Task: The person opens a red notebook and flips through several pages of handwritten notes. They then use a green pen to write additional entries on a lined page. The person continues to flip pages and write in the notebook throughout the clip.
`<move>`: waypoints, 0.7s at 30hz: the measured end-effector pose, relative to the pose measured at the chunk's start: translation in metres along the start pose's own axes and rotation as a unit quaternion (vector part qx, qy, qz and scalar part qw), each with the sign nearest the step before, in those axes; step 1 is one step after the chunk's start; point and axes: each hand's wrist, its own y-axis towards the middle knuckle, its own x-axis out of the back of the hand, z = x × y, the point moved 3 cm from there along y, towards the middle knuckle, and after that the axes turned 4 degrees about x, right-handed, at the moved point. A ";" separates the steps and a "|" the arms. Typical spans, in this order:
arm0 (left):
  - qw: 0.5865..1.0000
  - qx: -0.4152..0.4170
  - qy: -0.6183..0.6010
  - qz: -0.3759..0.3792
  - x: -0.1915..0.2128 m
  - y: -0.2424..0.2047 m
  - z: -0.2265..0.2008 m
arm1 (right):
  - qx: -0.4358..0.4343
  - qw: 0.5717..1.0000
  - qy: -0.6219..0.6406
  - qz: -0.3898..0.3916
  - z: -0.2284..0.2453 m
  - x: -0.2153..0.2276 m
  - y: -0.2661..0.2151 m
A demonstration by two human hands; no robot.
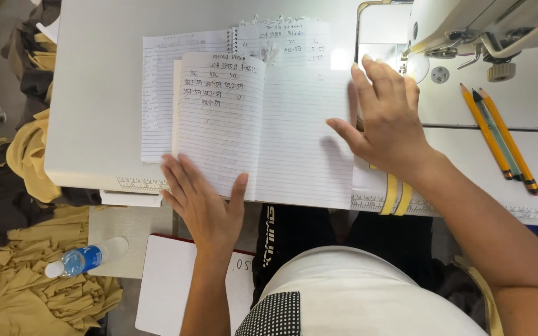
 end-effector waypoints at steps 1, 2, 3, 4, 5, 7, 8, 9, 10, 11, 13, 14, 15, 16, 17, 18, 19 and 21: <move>1.000 0.027 -0.008 0.003 -0.004 -0.001 0.005 | -0.022 0.999 -0.021 0.025 0.001 -0.004 0.003; 1.000 0.028 -0.008 0.003 -0.007 -0.002 0.006 | -0.022 0.999 -0.020 0.025 0.002 -0.006 0.002; 1.000 0.026 0.003 -0.007 -0.009 -0.003 0.007 | -0.028 0.999 -0.021 0.030 0.003 -0.009 0.001; 0.999 0.025 0.014 -0.017 -0.011 -0.004 0.009 | -0.034 0.999 -0.022 0.034 0.004 -0.012 0.000; 0.999 0.027 0.014 -0.015 -0.012 -0.004 0.010 | -0.034 0.999 -0.021 0.037 0.004 -0.013 0.000; 0.999 0.014 0.032 -0.030 -0.014 -0.003 0.011 | -0.038 0.998 -0.021 0.036 0.002 -0.013 0.000; 0.999 0.015 0.032 -0.029 -0.012 -0.003 0.010 | -0.037 0.998 -0.021 0.037 0.003 -0.013 -0.001; 0.999 0.022 0.030 -0.018 -0.011 -0.003 0.009 | -0.037 0.999 -0.015 0.036 0.004 -0.012 0.000; 0.999 0.028 0.029 -0.007 -0.010 -0.003 0.009 | -0.036 0.999 -0.009 0.035 0.004 -0.012 0.000; 0.999 0.030 0.029 -0.007 -0.010 -0.003 0.008 | -0.035 0.999 -0.008 0.036 0.004 -0.012 0.000; 0.999 0.027 0.026 -0.012 -0.010 -0.003 0.007 | -0.034 0.999 -0.002 0.040 0.003 -0.012 0.000; 0.999 0.028 0.027 -0.012 -0.010 -0.003 0.007 | -0.033 0.999 -0.001 0.040 0.002 -0.012 0.001; 0.999 0.019 0.034 -0.020 -0.009 -0.003 0.007 | -0.031 0.999 -0.004 0.036 0.002 -0.012 0.000; 0.999 0.011 0.042 -0.029 -0.009 -0.004 0.006 | -0.029 0.999 -0.006 0.031 0.002 -0.012 -0.001; 0.999 0.010 0.043 -0.028 -0.008 -0.004 0.006 | -0.031 0.999 -0.005 0.031 0.002 -0.012 -0.001; 0.999 0.013 0.034 -0.029 -0.008 -0.005 0.006 | -0.029 0.999 -0.002 0.030 0.002 -0.012 -0.001; 0.999 0.014 0.024 -0.031 -0.007 -0.004 0.005 | -0.027 0.999 0.000 0.026 0.001 -0.011 -0.001; 0.999 0.026 0.002 -0.030 -0.005 -0.004 0.004 | -0.024 0.999 -0.002 0.021 0.002 -0.011 -0.001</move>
